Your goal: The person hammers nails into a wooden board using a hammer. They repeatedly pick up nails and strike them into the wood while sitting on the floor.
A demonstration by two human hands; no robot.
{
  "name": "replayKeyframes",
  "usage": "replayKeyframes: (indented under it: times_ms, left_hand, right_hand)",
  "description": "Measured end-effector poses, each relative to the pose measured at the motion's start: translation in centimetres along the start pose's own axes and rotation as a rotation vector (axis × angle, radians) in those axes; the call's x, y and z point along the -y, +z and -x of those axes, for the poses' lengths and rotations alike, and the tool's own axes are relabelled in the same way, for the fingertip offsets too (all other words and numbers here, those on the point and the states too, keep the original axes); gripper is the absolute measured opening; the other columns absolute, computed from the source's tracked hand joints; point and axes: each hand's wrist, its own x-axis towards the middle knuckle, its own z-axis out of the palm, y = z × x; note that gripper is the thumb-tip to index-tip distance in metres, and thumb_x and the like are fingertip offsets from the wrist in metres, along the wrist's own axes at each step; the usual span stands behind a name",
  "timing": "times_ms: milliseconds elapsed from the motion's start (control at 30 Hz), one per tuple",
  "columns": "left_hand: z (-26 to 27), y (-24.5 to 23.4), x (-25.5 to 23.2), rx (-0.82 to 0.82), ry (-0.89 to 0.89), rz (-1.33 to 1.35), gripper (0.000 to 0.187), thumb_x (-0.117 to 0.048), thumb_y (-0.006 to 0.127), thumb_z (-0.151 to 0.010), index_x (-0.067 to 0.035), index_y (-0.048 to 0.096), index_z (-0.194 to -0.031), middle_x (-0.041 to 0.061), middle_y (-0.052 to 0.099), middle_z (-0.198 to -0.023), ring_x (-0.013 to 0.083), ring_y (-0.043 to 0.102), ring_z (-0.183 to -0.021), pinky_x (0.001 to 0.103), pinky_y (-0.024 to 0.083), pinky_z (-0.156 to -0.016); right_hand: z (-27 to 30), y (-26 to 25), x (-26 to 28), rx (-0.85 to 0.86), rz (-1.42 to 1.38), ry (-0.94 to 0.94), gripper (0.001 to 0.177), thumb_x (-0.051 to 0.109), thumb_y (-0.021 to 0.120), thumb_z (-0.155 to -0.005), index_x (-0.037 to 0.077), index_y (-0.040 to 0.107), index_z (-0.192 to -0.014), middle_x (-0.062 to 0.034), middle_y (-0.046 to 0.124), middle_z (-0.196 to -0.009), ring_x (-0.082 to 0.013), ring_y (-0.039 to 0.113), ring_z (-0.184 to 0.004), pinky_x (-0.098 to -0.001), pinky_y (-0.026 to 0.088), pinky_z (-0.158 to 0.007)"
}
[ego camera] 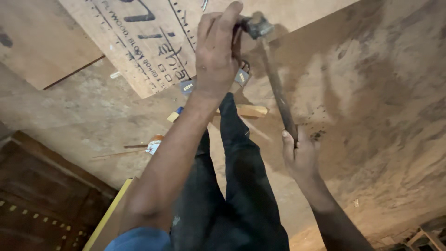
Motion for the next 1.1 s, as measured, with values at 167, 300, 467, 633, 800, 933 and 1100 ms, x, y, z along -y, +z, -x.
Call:
replayKeyframes:
  times_ms: [167,300,467,633,800,933,1100]
  left_hand:
    - [-0.3,-1.2,0.0,0.083,-0.114,0.065,0.045,0.011,0.065,-0.102,-0.004,0.057,-0.144,0.008,0.068,-0.115,0.0285,0.063,-0.103,0.038,0.054,-0.093]
    - [-1.6,-3.0,2.6,0.028,0.052,-0.300,0.037,0.000,0.066,-0.089,-0.002,0.058,-0.125,0.016,0.064,-0.120,0.0402,0.059,-0.116,0.051,0.045,-0.104]
    - [-2.3,-4.3,4.6,0.125,0.120,-0.396,0.045,-0.003,0.063,-0.094,0.003,0.058,-0.139,0.019,0.059,-0.138,0.0433,0.051,-0.132,0.054,0.035,-0.119]
    - [-2.6,-4.1,4.9,0.231,-0.041,-0.381,0.045,-0.009,0.065,-0.097,0.000,0.057,-0.141,0.019,0.055,-0.142,0.0419,0.047,-0.138,0.053,0.032,-0.122]
    - [-2.2,-4.0,5.1,0.225,-0.019,-0.370,0.046,-0.006,0.065,-0.096,0.003,0.056,-0.141,0.019,0.055,-0.143,0.0410,0.046,-0.141,0.054,0.030,-0.127]
    - [-2.2,-4.1,5.1,0.240,-0.036,-0.351,0.045,-0.007,0.066,-0.095,0.002,0.058,-0.139,0.019,0.057,-0.139,0.0420,0.047,-0.137,0.055,0.031,-0.124]
    - [-2.5,-4.1,4.5,0.262,-0.106,-0.361,0.044,-0.009,0.063,-0.097,0.002,0.057,-0.139,0.019,0.055,-0.143,0.0415,0.046,-0.140,0.054,0.030,-0.125]
  right_hand:
    - [2.9,0.4,-1.6,-0.233,-0.196,-0.173,0.020,0.022,0.053,-0.099,0.006,0.064,-0.102,-0.0140,0.063,-0.073,-0.0286,0.063,-0.064,-0.0376,0.047,-0.057]
    - [1.0,1.4,-3.3,-0.094,0.080,-0.188,0.032,0.021,0.063,-0.102,-0.006,0.060,-0.120,-0.0228,0.064,-0.083,-0.0422,0.065,-0.074,-0.0441,0.050,-0.062]
    - [0.5,3.4,-7.1,-0.205,-0.514,-0.351,0.021,0.018,0.065,-0.103,0.000,0.061,-0.112,-0.0208,0.056,-0.082,-0.0351,0.057,-0.068,-0.0412,0.046,-0.062]
    - [0.2,3.7,-6.6,-0.064,-0.200,-0.094,0.021,0.020,0.062,-0.105,0.000,0.062,-0.113,-0.0185,0.061,-0.083,-0.0295,0.061,-0.071,-0.0415,0.047,-0.063]
    - [-0.8,4.3,-6.1,-0.152,0.350,-0.233,0.024,0.021,0.058,-0.104,0.002,0.065,-0.117,-0.0238,0.066,-0.099,-0.0336,0.063,-0.081,-0.0457,0.049,-0.067]
    - [0.2,4.1,-6.0,-0.224,0.457,-0.382,0.025,0.023,0.058,-0.104,0.004,0.066,-0.118,-0.0267,0.067,-0.109,-0.0382,0.062,-0.087,-0.0484,0.049,-0.071]
    - [0.0,4.1,-4.3,-0.175,0.202,-0.104,0.031,0.028,0.061,-0.105,-0.001,0.062,-0.112,-0.0212,0.063,-0.086,-0.0421,0.061,-0.077,-0.0485,0.048,-0.067]
